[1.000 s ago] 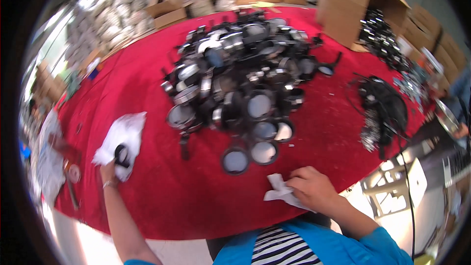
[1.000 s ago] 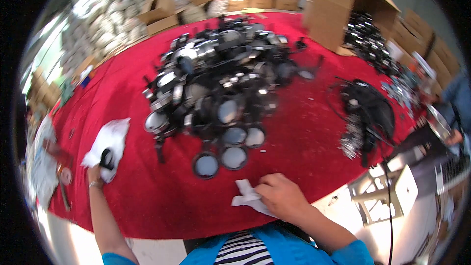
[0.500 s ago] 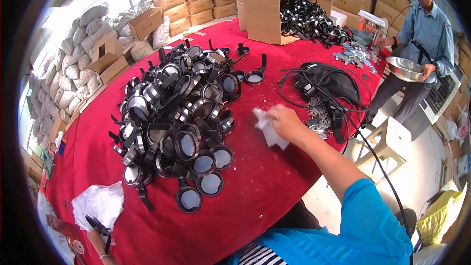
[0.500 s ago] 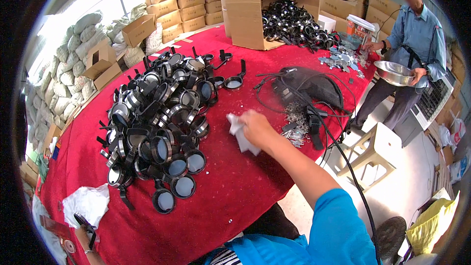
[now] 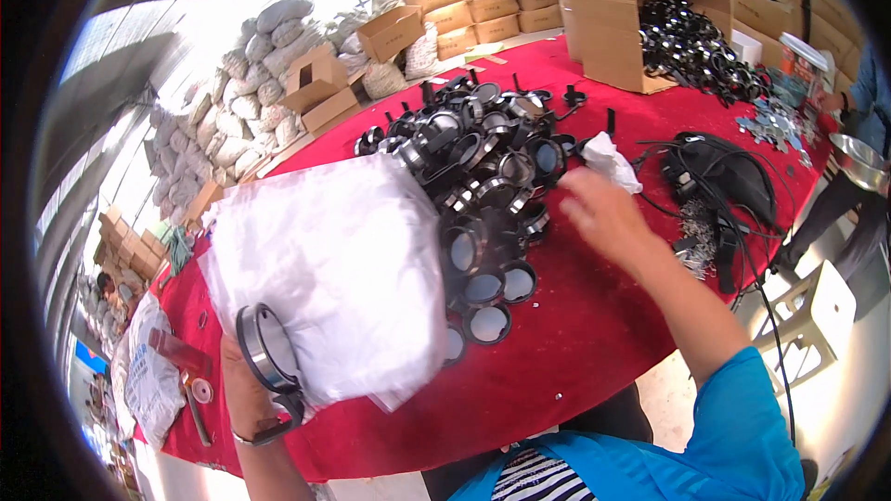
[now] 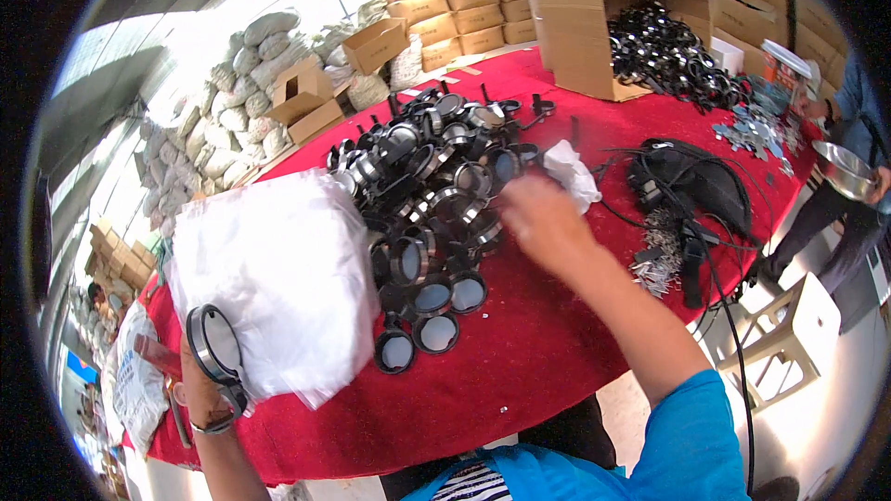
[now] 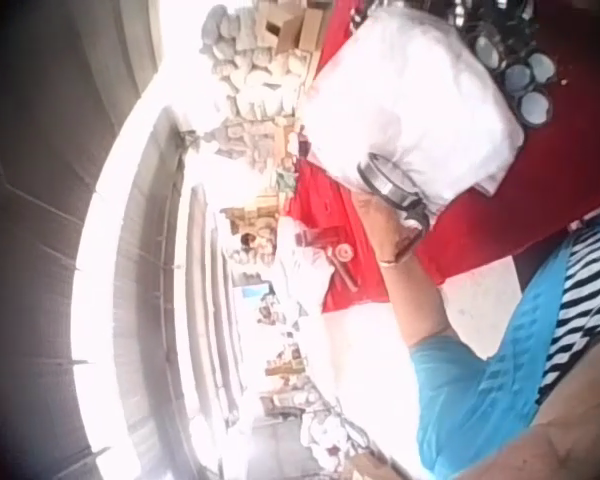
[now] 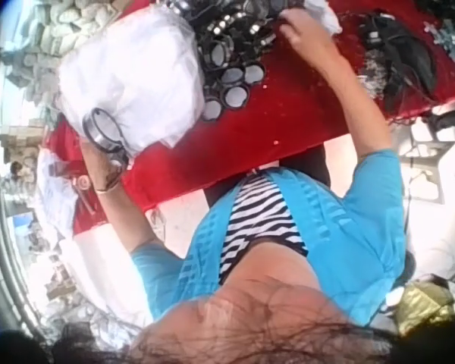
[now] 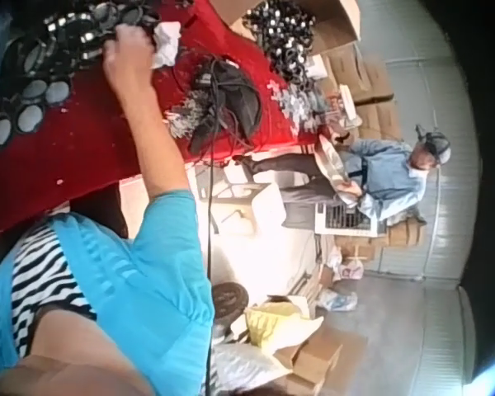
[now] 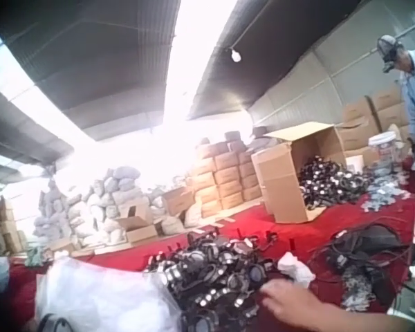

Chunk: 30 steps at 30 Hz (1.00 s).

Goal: Packing circular manufacturing components into plastic bags.

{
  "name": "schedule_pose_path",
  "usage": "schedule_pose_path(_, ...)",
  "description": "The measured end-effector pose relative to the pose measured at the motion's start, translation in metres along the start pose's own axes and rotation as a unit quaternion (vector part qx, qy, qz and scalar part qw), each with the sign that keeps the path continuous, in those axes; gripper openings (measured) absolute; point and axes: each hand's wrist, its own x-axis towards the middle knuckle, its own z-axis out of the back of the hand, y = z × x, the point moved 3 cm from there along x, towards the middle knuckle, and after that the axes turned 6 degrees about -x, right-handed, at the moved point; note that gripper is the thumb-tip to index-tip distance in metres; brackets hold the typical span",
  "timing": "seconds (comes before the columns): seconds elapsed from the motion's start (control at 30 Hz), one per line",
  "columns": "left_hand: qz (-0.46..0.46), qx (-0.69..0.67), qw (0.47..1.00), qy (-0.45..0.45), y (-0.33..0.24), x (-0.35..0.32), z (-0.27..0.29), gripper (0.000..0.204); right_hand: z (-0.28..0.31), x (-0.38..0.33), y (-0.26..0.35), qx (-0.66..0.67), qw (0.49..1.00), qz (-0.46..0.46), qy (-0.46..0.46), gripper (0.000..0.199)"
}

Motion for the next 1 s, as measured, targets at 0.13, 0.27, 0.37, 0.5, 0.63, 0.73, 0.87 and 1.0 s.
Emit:
schedule_pose_path(0.13, 0.053, -0.108, 0.993, 0.007, 0.021, -0.002, -0.057, 0.023, -0.003, -0.066, 0.058, 0.284, 0.897, 0.013, 0.338, 0.053)
schedule_pose_path(0.27, 0.112, -0.211, 0.967, 0.084, 0.065, -0.013, -0.128, 0.028, 0.025, -0.112, 0.084, 0.495, 0.734, -0.073, 0.459, 0.06)
schedule_pose_path(0.37, 0.13, -0.271, 0.943, 0.14, 0.14, -0.029, -0.178, 0.026, 0.04, -0.152, 0.059, 0.726, 0.599, -0.243, 0.234, 0.072)
schedule_pose_path(0.5, 0.08, 0.122, 0.957, 0.249, 0.148, -0.076, -0.23, 0.028, 0.064, -0.184, 0.013, 0.594, 0.65, -0.448, 0.151, 0.068)
schedule_pose_path(0.63, 0.193, -0.055, 0.963, 0.183, 0.165, -0.091, -0.252, 0.028, 0.099, -0.186, -0.013, 0.317, 0.847, -0.427, 0.0, 0.04)
schedule_pose_path(0.73, 0.257, -0.18, 0.942, 0.12, 0.177, -0.092, -0.262, 0.029, 0.087, -0.17, 0.012, 0.308, 0.898, -0.311, 0.048, 0.044)
schedule_pose_path(0.87, 0.24, -0.211, 0.941, 0.114, 0.187, -0.087, -0.26, 0.035, 0.071, -0.157, 0.052, 0.149, 0.971, -0.164, 0.09, 0.067)
schedule_pose_path(1.0, 0.302, -0.251, 0.908, 0.142, 0.172, -0.093, -0.262, 0.034, 0.068, -0.159, 0.059, 0.187, 0.961, -0.187, 0.084, 0.066)
